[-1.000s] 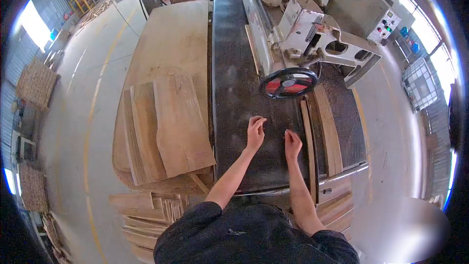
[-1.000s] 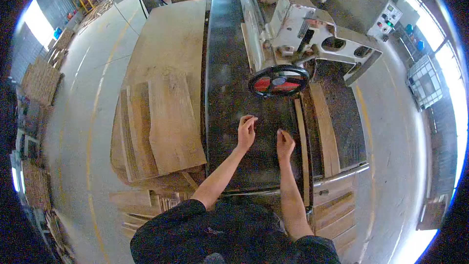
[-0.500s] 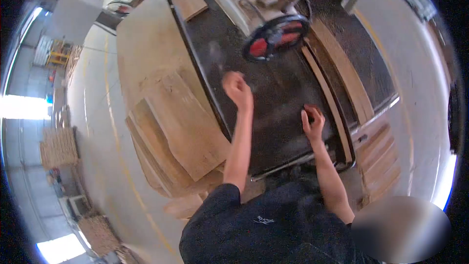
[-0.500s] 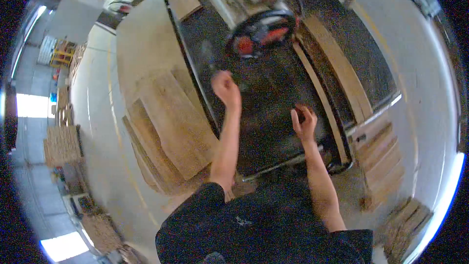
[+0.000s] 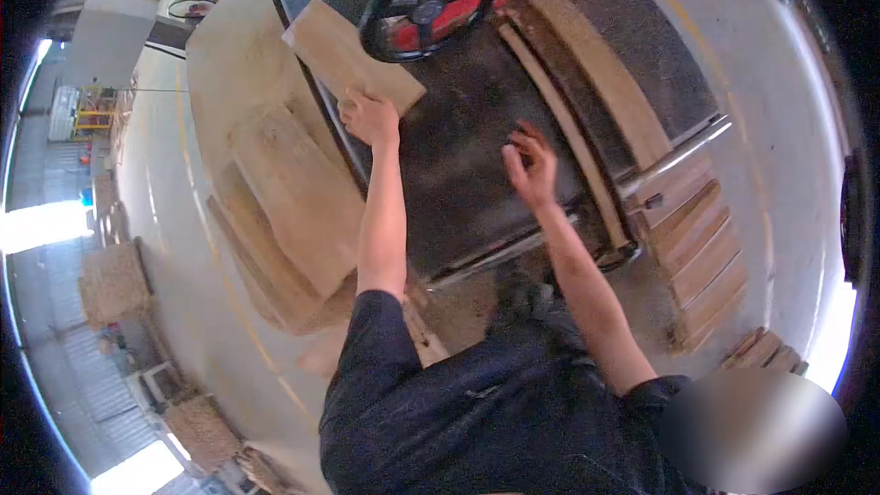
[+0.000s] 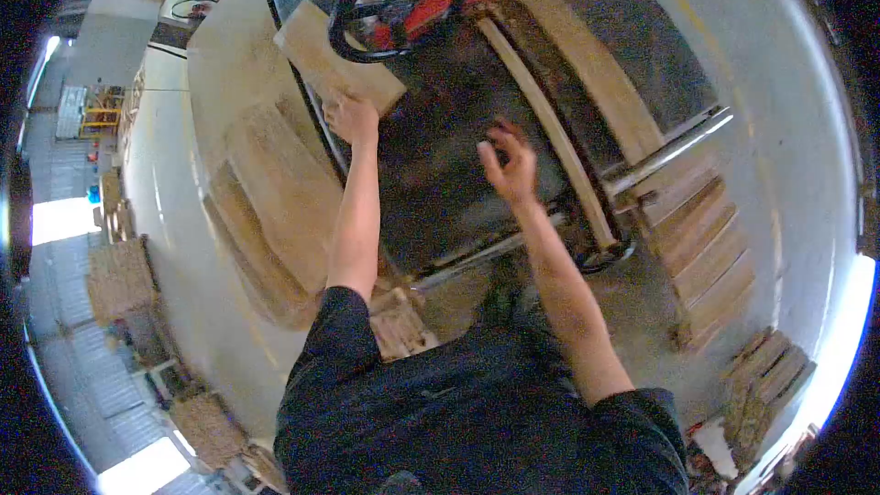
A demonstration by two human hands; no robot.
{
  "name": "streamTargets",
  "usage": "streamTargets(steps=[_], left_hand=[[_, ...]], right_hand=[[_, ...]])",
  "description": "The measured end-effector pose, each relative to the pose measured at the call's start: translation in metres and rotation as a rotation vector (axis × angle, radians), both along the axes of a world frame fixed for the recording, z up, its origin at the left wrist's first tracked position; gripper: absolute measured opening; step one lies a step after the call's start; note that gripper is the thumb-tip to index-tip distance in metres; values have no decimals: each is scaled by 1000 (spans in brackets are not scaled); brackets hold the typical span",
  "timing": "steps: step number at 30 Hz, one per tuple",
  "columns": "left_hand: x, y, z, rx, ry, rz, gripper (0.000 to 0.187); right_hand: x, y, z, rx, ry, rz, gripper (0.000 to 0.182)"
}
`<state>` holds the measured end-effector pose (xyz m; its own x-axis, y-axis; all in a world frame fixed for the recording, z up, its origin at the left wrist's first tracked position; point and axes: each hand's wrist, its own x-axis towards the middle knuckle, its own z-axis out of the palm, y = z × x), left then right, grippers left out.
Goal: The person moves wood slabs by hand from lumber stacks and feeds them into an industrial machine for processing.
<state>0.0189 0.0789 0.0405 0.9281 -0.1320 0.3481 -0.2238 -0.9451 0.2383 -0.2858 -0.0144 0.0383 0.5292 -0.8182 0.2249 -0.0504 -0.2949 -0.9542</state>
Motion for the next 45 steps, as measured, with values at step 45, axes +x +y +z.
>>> streamTargets(steps=[45], left_hand=[[-224, -85, 35, -345, 173, -217, 56]], right_hand=[[-46, -35, 14, -345, 943, 611, 86]])
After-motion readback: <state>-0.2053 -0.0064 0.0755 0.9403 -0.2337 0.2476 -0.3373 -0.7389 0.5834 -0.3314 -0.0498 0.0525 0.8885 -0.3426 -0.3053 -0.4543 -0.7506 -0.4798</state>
